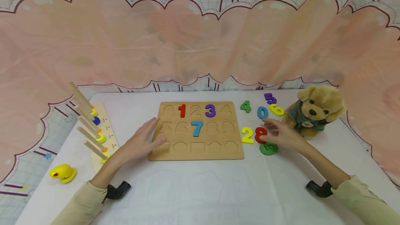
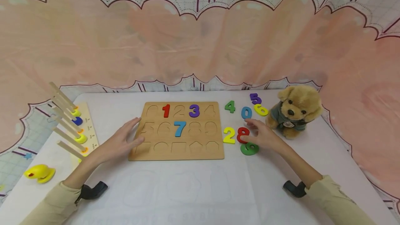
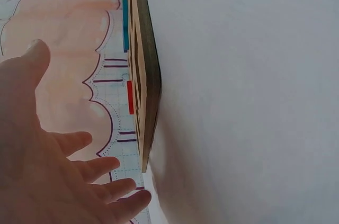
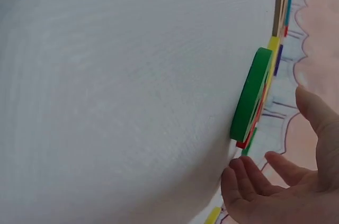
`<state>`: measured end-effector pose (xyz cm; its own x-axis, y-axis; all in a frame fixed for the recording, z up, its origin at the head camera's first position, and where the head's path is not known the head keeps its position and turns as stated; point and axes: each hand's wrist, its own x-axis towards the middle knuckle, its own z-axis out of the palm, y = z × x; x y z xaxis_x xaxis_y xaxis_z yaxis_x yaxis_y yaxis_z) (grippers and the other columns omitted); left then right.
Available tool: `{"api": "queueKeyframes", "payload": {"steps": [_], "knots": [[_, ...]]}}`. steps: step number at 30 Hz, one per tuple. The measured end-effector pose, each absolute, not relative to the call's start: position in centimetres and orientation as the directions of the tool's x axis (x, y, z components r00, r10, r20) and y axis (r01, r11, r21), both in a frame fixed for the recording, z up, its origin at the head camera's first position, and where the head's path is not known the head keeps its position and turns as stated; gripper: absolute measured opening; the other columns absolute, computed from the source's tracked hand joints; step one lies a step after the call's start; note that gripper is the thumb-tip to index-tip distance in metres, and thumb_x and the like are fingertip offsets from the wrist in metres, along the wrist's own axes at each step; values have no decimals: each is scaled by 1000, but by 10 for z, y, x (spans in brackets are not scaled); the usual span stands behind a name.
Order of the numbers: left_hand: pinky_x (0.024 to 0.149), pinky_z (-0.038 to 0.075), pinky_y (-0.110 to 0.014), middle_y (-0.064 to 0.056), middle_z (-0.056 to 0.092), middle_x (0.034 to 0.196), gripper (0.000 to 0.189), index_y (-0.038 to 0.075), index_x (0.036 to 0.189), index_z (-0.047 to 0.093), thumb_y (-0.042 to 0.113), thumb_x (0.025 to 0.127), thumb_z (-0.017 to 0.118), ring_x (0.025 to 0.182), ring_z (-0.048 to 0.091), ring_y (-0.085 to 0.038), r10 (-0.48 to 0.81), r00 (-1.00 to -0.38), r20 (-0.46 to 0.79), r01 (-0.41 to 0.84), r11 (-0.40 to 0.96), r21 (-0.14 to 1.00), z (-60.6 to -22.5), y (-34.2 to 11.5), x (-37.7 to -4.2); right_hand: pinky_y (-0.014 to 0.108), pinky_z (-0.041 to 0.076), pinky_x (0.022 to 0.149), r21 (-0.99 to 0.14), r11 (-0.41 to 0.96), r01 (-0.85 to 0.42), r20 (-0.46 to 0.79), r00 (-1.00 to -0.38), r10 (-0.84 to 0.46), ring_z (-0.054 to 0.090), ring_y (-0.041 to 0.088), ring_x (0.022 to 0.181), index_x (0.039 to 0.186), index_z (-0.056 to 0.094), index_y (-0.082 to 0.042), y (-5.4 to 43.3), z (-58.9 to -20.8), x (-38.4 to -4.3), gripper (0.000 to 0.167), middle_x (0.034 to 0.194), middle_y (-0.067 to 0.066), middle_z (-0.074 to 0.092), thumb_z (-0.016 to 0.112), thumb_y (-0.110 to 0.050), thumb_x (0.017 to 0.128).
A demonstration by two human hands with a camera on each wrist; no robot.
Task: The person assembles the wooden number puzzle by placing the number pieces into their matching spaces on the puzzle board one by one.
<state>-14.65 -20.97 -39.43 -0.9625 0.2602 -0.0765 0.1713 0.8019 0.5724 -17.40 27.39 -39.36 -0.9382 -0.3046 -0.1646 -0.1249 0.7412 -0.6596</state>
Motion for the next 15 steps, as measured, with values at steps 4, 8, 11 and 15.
{"api": "queueKeyframes", "payload": {"steps": [4, 8, 11, 15], "knots": [[111, 16, -73, -23, 14, 161, 86, 8, 155, 18, 52, 93, 56, 147, 13, -48, 268, -959, -87, 170, 797, 579, -396, -210, -147, 58, 36, 110, -665, 741, -92, -215, -927, -308, 40, 42, 134, 144, 38, 1, 275, -397, -175, 75, 147, 25, 42, 69, -39, 89], [112, 16, -72, -24, 14, 161, 89, 8, 155, 18, 55, 91, 57, 148, 11, -48, 282, -954, -102, 176, 800, 573, -398, -212, -149, 61, 31, 113, -675, 735, -58, -265, -911, -316, 32, 43, 137, 146, 36, -2, 277, -398, -176, 76, 151, 26, 33, 68, -40, 89], [112, 16, -72, -24, 13, 161, 92, 8, 155, 18, 56, 89, 60, 148, 10, -48, 283, -951, -122, 167, 806, 568, -400, -213, -149, 62, 28, 114, -680, 733, -33, -294, -903, -314, 28, 44, 138, 146, 37, -3, 277, -397, -177, 76, 151, 26, 28, 68, -40, 88], [113, 14, -71, -26, 13, 160, 97, 7, 155, 17, 56, 86, 63, 148, 7, -48, 283, -949, -138, 158, 808, 568, -403, -215, -148, 62, 27, 114, -690, 724, -4, -318, -897, -307, 27, 43, 137, 146, 39, -5, 278, -399, -179, 75, 151, 27, 26, 69, -41, 87]]}}
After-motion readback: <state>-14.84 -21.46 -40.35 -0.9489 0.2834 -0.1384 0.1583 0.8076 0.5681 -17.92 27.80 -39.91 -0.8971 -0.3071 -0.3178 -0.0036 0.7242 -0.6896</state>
